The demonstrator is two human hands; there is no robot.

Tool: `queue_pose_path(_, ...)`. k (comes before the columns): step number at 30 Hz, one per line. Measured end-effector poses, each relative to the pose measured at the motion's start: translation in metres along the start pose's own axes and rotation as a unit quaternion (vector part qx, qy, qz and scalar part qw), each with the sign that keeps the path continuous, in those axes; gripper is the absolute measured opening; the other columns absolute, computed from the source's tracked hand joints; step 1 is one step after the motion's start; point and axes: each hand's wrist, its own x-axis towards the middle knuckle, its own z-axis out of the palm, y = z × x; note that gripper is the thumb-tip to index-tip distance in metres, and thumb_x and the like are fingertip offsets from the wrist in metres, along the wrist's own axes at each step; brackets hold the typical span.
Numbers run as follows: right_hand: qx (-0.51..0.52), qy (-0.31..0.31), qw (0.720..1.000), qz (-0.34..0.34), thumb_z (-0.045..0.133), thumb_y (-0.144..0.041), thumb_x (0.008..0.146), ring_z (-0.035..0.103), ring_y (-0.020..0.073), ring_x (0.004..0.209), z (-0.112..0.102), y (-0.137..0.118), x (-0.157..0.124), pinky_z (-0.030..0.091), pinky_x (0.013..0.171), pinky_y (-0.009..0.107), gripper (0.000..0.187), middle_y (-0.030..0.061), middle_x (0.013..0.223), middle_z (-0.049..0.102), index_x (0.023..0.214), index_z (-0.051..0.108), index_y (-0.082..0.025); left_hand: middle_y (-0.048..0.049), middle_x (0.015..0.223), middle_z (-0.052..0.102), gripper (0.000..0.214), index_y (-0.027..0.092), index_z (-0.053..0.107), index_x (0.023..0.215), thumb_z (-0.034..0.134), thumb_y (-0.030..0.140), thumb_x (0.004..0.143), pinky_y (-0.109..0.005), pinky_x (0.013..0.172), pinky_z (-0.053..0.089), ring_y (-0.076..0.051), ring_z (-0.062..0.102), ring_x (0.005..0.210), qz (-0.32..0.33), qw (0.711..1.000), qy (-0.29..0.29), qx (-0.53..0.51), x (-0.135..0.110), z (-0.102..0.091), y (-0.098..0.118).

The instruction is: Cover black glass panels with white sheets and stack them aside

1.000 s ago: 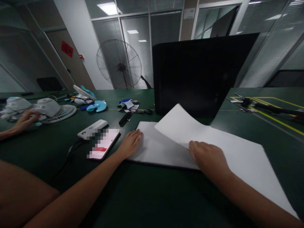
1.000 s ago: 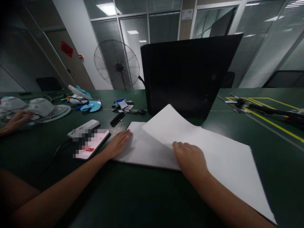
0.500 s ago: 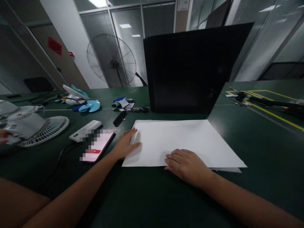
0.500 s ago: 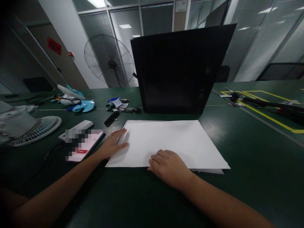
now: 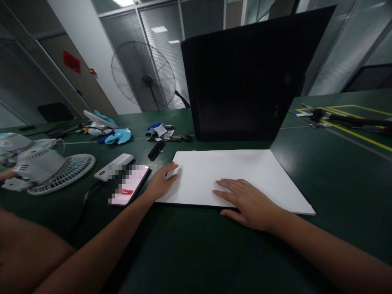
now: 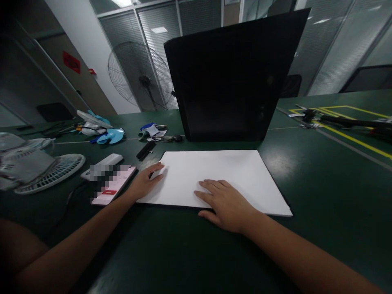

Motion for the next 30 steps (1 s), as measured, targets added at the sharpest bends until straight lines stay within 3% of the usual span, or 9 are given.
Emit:
queue_pose_path(4,-0.015,0.014,1.000,0.007,0.050,-0.056,0.100,0.046,0.0301,0.141,0.003,0.001,0.000,0.042,0.112,0.054,0.058,0.0106,0.157,0.045,0.151,0.052,-0.027,-0.0086,0.156,0.051,0.044,0.020,0.068,0.132,0.057,0.041,0.095,-0.048,0.123,0.032,-0.029,0.050,0.143,0.000,1.000,-0.005,0.003,0.000,0.000,0.000)
queue_pose_path(8,-0.071,0.057,0.996,-0.016,0.055,-0.050,0.099,0.056,0.0307,0.128,0.003,-0.002,0.002,0.050,0.102,0.053,0.050,0.0116,0.145,0.057,0.140,0.061,-0.023,-0.0063,0.156,0.052,0.040,0.023,0.070,0.129,0.055,0.039,0.096,-0.049,0.123,0.031,-0.028,0.049,0.144,0.003,1.000,-0.008,0.013,-0.002,-0.001,0.002)
queue_pose_path(13,-0.157,0.182,0.961,-0.136,0.057,-0.025,0.099,0.067,0.0261,0.105,0.005,-0.013,0.003,0.057,0.084,0.042,0.025,0.0131,0.119,0.071,0.115,0.072,-0.014,-0.0063,0.157,0.051,0.041,0.022,0.068,0.132,0.054,0.039,0.097,-0.047,0.121,0.035,-0.028,0.049,0.144,-0.011,1.000,-0.019,0.015,-0.004,-0.004,0.007)
queue_pose_path(17,-0.189,0.234,0.928,-0.221,0.058,-0.011,0.095,0.070,0.0211,0.094,0.003,-0.017,0.002,0.057,0.077,0.036,0.022,0.0116,0.110,0.074,0.112,0.072,-0.012,-0.0082,0.156,0.051,0.042,0.020,0.069,0.132,0.055,0.038,0.096,-0.046,0.121,0.035,-0.028,0.048,0.144,-0.016,1.000,-0.020,-0.006,-0.005,-0.006,0.009)
queue_pose_path(21,-0.193,0.238,0.916,-0.261,0.057,-0.009,0.094,0.071,0.0216,0.093,0.002,-0.014,-0.001,0.059,0.072,0.034,0.024,0.0133,0.110,0.074,0.114,0.071,-0.007,-0.0091,0.157,0.050,0.045,0.018,0.069,0.132,0.060,0.038,0.093,-0.045,0.123,0.032,-0.028,0.048,0.145,-0.030,0.998,-0.021,-0.053,-0.003,-0.011,0.006)
queue_pose_path(24,-0.197,0.244,0.908,-0.276,0.058,-0.009,0.094,0.072,0.0239,0.097,-0.002,-0.010,-0.004,0.061,0.071,0.035,0.023,0.0150,0.111,0.074,0.112,0.071,-0.006,-0.0034,0.158,0.047,0.041,0.024,0.071,0.129,0.061,0.031,0.090,-0.049,0.122,0.034,-0.029,0.049,0.143,-0.061,0.990,-0.049,-0.114,0.002,-0.018,0.001)
queue_pose_path(30,-0.234,0.269,0.889,-0.287,0.065,-0.011,0.092,0.071,0.0245,0.107,-0.016,0.001,-0.011,0.063,0.078,0.035,0.023,0.0152,0.118,0.073,0.113,0.071,-0.009,0.0055,0.146,0.061,0.055,0.027,0.078,0.116,0.041,0.006,0.081,-0.048,0.121,0.038,-0.022,0.053,0.141,-0.074,0.976,-0.036,-0.200,0.005,-0.024,-0.008)
